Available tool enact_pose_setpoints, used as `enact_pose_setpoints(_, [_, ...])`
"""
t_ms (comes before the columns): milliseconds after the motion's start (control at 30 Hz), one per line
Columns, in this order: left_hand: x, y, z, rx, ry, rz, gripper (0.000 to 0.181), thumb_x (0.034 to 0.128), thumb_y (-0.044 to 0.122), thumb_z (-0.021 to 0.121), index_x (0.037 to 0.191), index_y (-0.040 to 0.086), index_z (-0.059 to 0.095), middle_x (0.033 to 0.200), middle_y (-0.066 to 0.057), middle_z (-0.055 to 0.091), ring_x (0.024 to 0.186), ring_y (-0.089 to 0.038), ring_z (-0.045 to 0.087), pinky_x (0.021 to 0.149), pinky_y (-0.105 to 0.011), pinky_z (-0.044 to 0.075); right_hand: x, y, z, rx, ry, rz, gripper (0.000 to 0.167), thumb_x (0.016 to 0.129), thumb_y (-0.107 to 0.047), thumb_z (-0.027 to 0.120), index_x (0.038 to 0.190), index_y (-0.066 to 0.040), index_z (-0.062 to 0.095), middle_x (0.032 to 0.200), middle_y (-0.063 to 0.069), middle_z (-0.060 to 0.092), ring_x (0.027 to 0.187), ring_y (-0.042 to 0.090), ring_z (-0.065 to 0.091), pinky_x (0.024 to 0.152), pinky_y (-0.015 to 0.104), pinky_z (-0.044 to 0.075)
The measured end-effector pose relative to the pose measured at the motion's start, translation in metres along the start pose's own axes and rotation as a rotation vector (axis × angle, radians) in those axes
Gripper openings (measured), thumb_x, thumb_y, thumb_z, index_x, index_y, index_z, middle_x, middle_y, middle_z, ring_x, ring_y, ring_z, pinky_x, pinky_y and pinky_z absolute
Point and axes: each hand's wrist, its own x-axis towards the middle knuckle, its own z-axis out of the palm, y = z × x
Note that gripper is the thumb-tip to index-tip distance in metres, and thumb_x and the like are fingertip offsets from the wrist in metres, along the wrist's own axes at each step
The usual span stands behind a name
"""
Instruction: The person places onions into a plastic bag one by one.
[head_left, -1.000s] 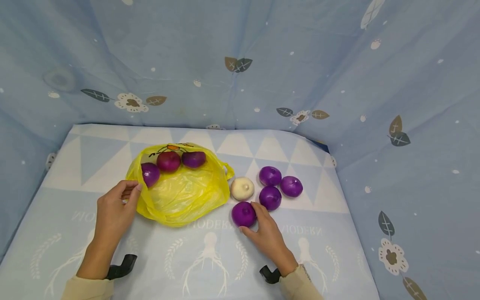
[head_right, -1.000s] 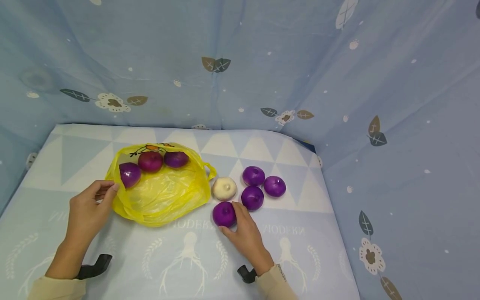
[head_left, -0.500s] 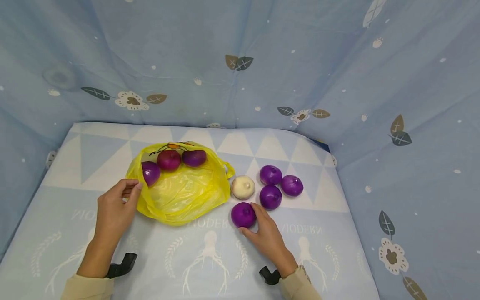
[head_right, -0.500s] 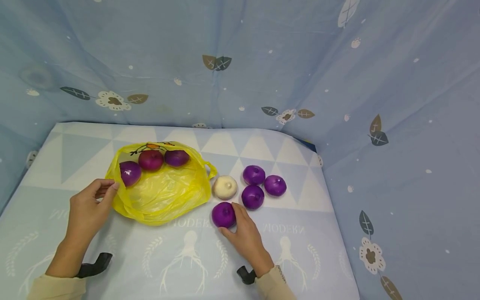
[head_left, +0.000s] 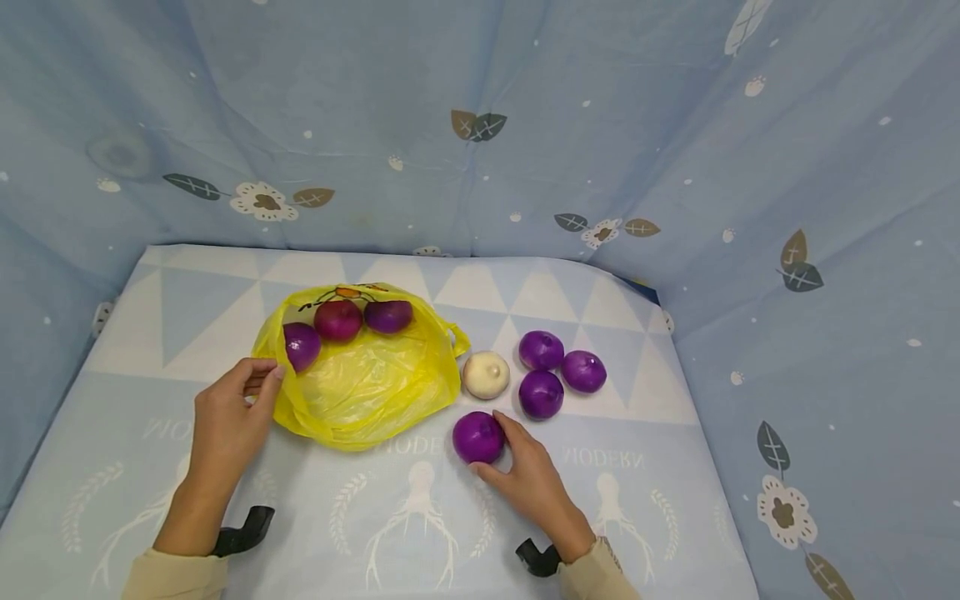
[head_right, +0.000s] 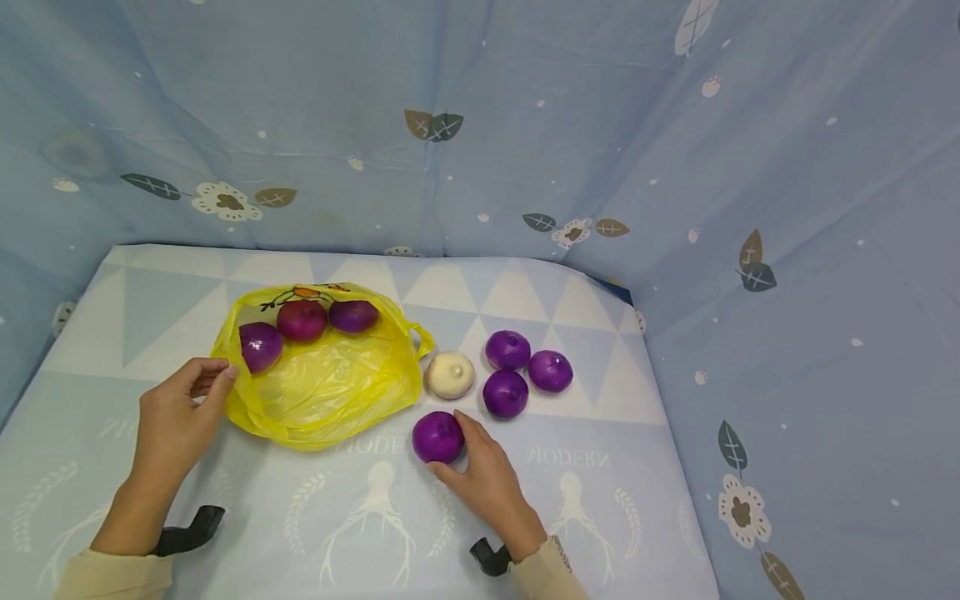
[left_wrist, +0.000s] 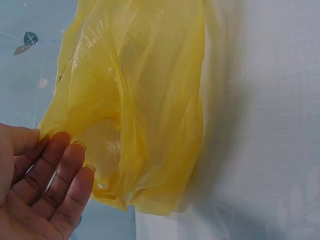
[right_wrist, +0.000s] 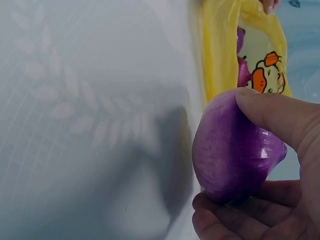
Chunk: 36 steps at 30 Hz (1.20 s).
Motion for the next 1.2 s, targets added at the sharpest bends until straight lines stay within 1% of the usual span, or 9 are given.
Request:
enact_pose_setpoints(133, [-0.001, 0.000, 0.001, 0.002, -0.009, -0.002, 0.018, 0.1010, 0.011, 0.070, 0.112, -0.003, 0.072, 0.096, -0.018, 0.075, 0.086, -0.032, 0.070, 0.069, -0.012, 0.040, -0.001, -0.007, -0.002, 0.017, -0.017, -0.017, 0.082, 0.089, -0.036, 0.086, 0.154, -0.004, 0.047, 0.150, 0.013, 0.057, 0.136, 0.027, 0.056, 0.111, 0.045, 0.045])
enact_pose_setpoints(367, [-0.001, -0.001, 0.001, 0.002, -0.006, 0.000, 0.017, 0.1008, 0.011, 0.071, 0.112, -0.003, 0.072, 0.096, -0.017, 0.075, 0.085, -0.032, 0.070, 0.069, -0.014, 0.040, 0.001, -0.020, -0.007, 0.060, -0.043, -0.095, 0.081, 0.092, -0.046, 0.080, 0.152, -0.002, 0.048, 0.144, 0.011, 0.061, 0.126, 0.021, 0.063, 0.101, 0.038, 0.054])
enact_pose_setpoints(633, [-0.001, 0.001, 0.003, -0.005, -0.026, 0.011, 0.016, 0.1003, 0.009, 0.071, 0.111, -0.003, 0.071, 0.096, -0.017, 0.074, 0.085, -0.033, 0.070, 0.069, -0.010, 0.040, 0.009, -0.031, -0.008, 0.093, -0.041, -0.160, 0.082, 0.093, -0.051, 0.077, 0.152, -0.001, 0.049, 0.142, 0.009, 0.062, 0.123, 0.017, 0.065, 0.097, 0.032, 0.055])
enact_pose_setpoints(800, [-0.001, 0.000, 0.003, 0.003, -0.020, 0.000, 0.017, 0.1008, 0.010, 0.071, 0.112, -0.003, 0.071, 0.099, -0.017, 0.074, 0.086, -0.033, 0.070, 0.070, -0.011, 0.040, 0.020, -0.040, -0.007, 0.063, -0.032, -0.240, 0.079, 0.093, -0.049, 0.078, 0.152, -0.004, 0.049, 0.143, 0.006, 0.061, 0.123, 0.015, 0.064, 0.098, 0.031, 0.054])
enact_pose_setpoints(933, [-0.002, -0.002, 0.001, -0.002, -0.012, 0.001, 0.017, 0.1006, 0.010, 0.071, 0.112, -0.003, 0.071, 0.099, -0.018, 0.075, 0.086, -0.033, 0.070, 0.071, -0.010, 0.040, 0.032, -0.049, -0.006, 0.016, -0.023, -0.290, 0.080, 0.094, -0.048, 0.077, 0.153, -0.003, 0.047, 0.146, 0.007, 0.060, 0.124, 0.017, 0.064, 0.100, 0.032, 0.054])
enact_pose_setpoints(1100, [-0.002, -0.002, 0.002, -0.009, -0.010, 0.004, 0.017, 0.1006, 0.009, 0.071, 0.112, -0.003, 0.071, 0.098, -0.017, 0.074, 0.086, -0.033, 0.069, 0.070, -0.009, 0.040, 0.047, -0.063, -0.004, -0.046, -0.040, -0.285, 0.082, 0.095, -0.049, 0.077, 0.155, -0.003, 0.044, 0.146, 0.010, 0.059, 0.123, 0.020, 0.065, 0.101, 0.035, 0.053])
enact_pose_setpoints(1200, [-0.003, -0.002, 0.003, -0.008, -0.020, 0.001, 0.016, 0.1008, 0.010, 0.071, 0.111, -0.003, 0.071, 0.096, -0.017, 0.074, 0.086, -0.032, 0.069, 0.069, -0.009, 0.040, 0.057, -0.068, -0.001, -0.077, -0.054, -0.285, 0.079, 0.095, -0.046, 0.078, 0.154, -0.005, 0.045, 0.146, 0.010, 0.059, 0.127, 0.021, 0.062, 0.104, 0.037, 0.051])
